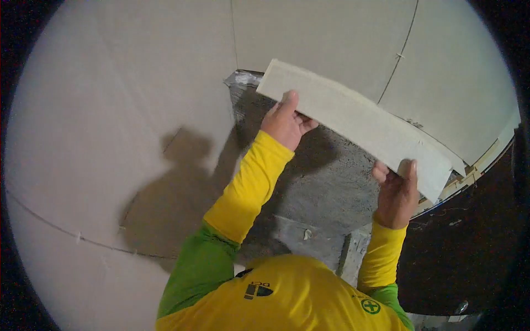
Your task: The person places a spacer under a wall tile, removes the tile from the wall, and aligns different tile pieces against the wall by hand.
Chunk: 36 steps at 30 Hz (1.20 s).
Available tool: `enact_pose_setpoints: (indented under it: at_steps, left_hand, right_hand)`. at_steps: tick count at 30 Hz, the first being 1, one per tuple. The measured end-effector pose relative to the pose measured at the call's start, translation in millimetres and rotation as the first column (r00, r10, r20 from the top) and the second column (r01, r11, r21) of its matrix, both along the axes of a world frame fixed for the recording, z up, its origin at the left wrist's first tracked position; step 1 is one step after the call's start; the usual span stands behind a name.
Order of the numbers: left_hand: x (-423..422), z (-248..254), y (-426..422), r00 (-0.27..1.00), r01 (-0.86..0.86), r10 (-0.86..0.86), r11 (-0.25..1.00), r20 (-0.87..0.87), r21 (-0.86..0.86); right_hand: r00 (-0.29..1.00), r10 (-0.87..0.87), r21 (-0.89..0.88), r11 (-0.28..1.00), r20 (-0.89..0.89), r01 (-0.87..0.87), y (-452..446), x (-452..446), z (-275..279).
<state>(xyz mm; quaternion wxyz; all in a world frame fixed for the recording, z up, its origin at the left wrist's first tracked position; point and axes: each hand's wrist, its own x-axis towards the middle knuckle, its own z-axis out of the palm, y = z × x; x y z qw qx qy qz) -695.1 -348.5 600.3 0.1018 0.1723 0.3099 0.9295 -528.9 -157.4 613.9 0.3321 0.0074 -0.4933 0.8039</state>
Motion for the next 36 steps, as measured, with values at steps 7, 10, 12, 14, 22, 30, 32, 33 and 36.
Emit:
enact_pose_setpoints:
  at_steps: [7, 10, 12, 14, 22, 30, 32, 33, 36]
  left_hand:
    - [-49.1, -25.1, -24.6, 0.987, -0.053, 0.034, 0.991, 0.154, 0.123]
    - [-62.9, -51.3, -32.7, 0.961, -0.151, 0.113, 0.979, 0.252, 0.138]
    - [-70.4, -58.4, -29.8, 0.956, -0.17, 0.127, 0.974, 0.264, 0.149]
    - [-78.2, -59.7, -29.7, 0.953, -0.192, 0.146, 0.969, 0.266, 0.156]
    - [-96.3, -54.6, -27.3, 1.0, 0.014, -0.017, 0.972, 0.011, 0.236]
    - [-90.6, -40.9, -26.3, 0.998, -0.046, 0.054, 0.971, -0.03, 0.234]
    - [-94.8, -43.5, -26.8, 0.999, -0.036, 0.043, 0.971, -0.025, 0.238]
    - [-98.4, -45.7, -27.6, 0.999, -0.011, 0.021, 0.959, -0.031, 0.284]
    - [-104.1, -50.5, -28.2, 0.999, 0.023, -0.007, 0.941, -0.049, 0.337]
  right_hand:
    - [0.993, -0.045, 0.122, 0.991, -0.107, 0.058, -10.0, -74.1, 19.5]
    - [0.996, 0.005, 0.148, 0.989, -0.087, 0.008, -12.4, -95.5, 28.7]
    - [0.998, 0.05, 0.088, 0.995, -0.044, -0.046, -11.7, -105.3, 32.1]
    - [0.996, 0.081, 0.131, 0.989, -0.048, -0.074, -13.4, -115.5, 32.0]
    - [0.992, 0.114, 0.043, 0.992, 0.046, -0.116, -28.4, -144.5, 33.5]
    - [0.991, 0.1, -0.049, 0.994, 0.093, -0.095, -36.4, -159.1, 23.4]
    - [0.984, 0.151, -0.088, 0.986, 0.093, -0.143, -39.3, -156.7, 26.8]
    - [0.985, 0.143, -0.092, 0.987, 0.093, -0.135, -38.8, -158.5, 25.1]
    - [0.988, 0.109, -0.114, 0.989, 0.113, -0.096, -38.2, -163.7, 21.5]
